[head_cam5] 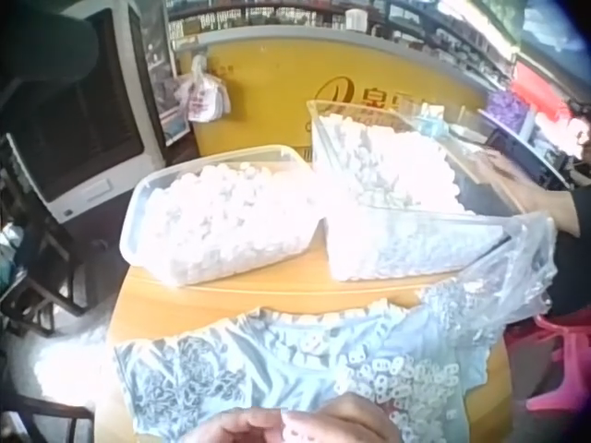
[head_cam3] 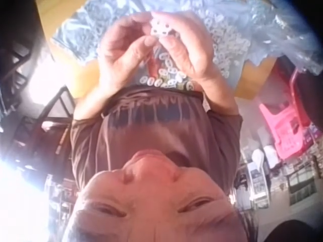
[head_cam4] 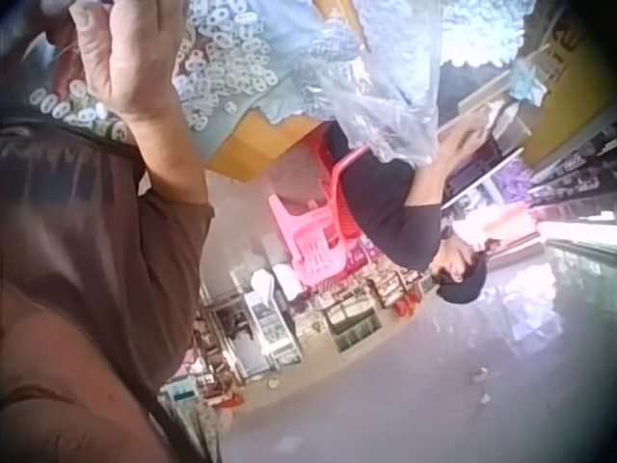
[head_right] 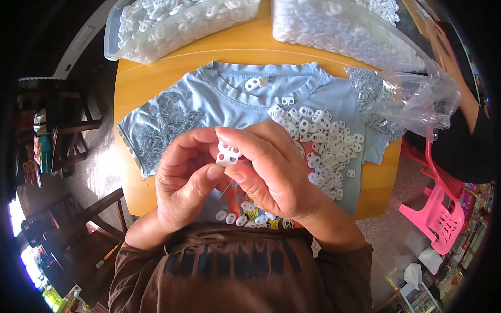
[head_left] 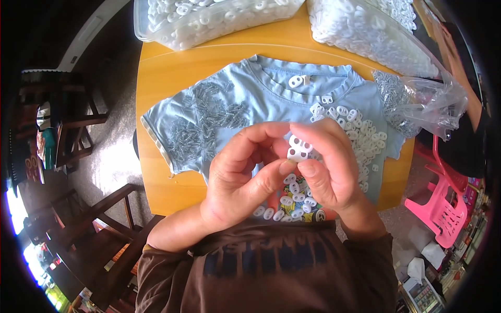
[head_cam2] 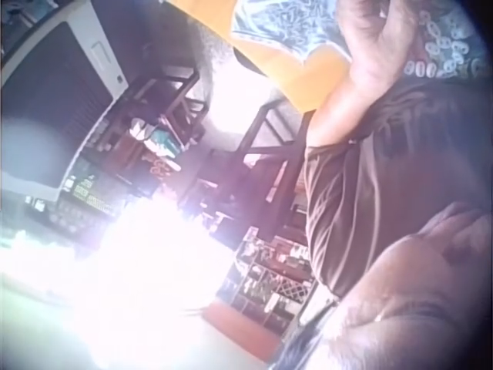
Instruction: Attaching white plastic decorative pieces to a blue t-shirt using a needle.
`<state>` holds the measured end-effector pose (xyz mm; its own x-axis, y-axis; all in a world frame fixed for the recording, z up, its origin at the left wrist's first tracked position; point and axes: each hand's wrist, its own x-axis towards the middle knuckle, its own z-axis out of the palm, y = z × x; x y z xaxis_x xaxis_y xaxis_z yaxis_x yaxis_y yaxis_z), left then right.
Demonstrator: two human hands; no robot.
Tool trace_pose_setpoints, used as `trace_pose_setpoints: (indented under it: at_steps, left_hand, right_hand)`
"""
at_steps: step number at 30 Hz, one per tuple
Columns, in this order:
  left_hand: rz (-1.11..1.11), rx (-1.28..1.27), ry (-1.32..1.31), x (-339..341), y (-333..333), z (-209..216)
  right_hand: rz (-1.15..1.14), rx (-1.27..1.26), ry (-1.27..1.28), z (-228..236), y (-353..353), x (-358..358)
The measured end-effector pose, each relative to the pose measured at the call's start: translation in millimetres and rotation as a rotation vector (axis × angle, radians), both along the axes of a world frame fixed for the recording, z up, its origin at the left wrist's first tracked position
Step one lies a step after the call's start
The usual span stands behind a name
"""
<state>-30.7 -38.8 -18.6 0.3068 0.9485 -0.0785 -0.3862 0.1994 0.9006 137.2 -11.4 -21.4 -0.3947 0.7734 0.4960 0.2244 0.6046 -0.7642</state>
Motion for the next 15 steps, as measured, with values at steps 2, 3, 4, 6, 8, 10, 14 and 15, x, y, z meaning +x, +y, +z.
trace_pose_setpoints:
  at_steps: [2, 3, 4, 6, 8, 10, 14, 15]
  left_hand:
    - [0.000, -0.049, -0.057, 0.1, -0.1, 0.5]
    - [0.001, -0.048, -0.058, -0.3, 0.5, 0.1]
    - [-0.003, 0.001, -0.030, -0.9, 1.5, -0.8]
    - [-0.008, 0.052, -0.001, -1.7, 2.1, -2.4]
    - [-0.014, 0.139, 0.046, -2.2, 2.0, -4.2]
    - [-0.006, 0.126, 0.035, -2.0, 0.3, -4.7]
    - [0.037, 0.039, -0.023, 2.2, -4.5, -2.3]
    - [0.034, 0.038, -0.024, 2.8, -5.1, -1.7]
  right_hand:
    - [0.008, 0.003, 0.008, 0.4, 0.2, 0.3]
    - [0.012, -0.010, 0.008, -0.1, -0.3, 0.8]
    - [0.017, -0.022, 0.008, -0.3, -0.7, 1.2]
    - [0.023, -0.009, -0.005, -0.1, -0.6, 1.6]
    - [0.029, 0.005, -0.016, 0.0, -0.5, 2.2]
    - [0.045, -0.011, -0.011, 0.2, -1.5, 2.4]
    - [0.054, -0.075, 0.044, 0.7, -5.3, -0.3]
    - [0.048, -0.075, 0.045, -0.1, -5.9, -0.1]
